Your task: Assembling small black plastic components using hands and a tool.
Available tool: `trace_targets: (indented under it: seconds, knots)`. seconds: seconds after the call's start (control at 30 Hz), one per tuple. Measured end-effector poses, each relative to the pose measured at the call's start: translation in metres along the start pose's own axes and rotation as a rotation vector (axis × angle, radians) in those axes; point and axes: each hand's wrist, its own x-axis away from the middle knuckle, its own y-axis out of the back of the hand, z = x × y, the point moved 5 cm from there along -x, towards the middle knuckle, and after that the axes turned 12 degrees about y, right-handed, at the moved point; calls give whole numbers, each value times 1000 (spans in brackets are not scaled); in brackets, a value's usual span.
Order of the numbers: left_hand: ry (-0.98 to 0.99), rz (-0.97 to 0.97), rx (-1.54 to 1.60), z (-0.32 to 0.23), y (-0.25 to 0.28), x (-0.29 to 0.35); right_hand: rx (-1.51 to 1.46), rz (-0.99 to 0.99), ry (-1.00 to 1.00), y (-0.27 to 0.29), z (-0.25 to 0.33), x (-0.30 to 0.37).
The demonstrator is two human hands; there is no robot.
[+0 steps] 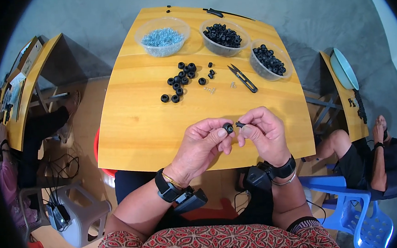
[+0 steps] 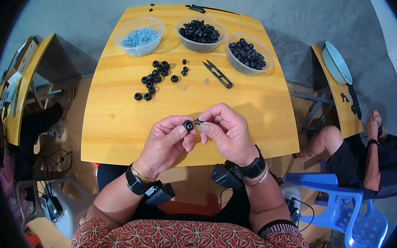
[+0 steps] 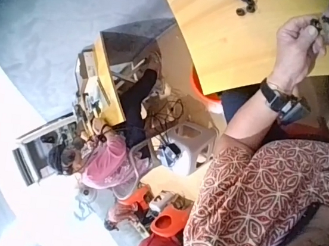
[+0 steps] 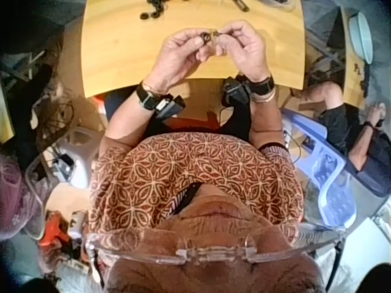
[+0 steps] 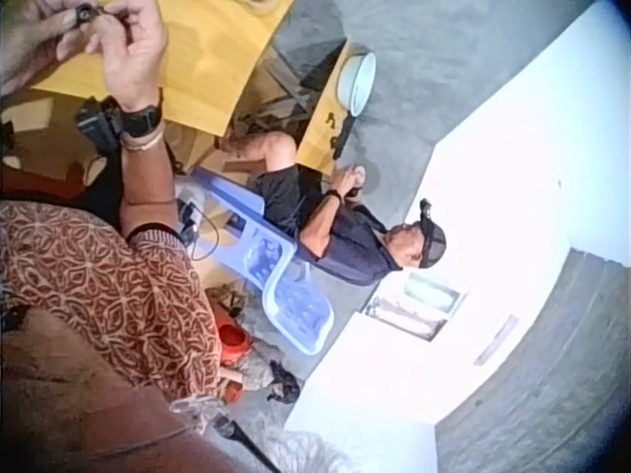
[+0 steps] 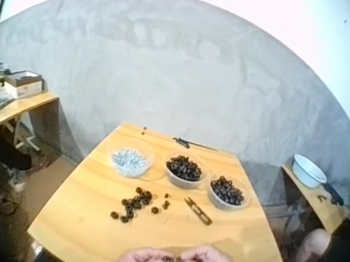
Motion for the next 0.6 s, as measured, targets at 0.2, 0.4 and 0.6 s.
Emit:
trace_targets:
  seconds: [0.2,0.4,0.6]
  knots:
    - [1,7,28,-1,-1,0,32,10,40,-5,4,0]
    - [41,9,51,1,1,-1,114,-3,40,-5,5,1]
    - [25,3,-16,1,-1,0,191,30,51,-5,8,0]
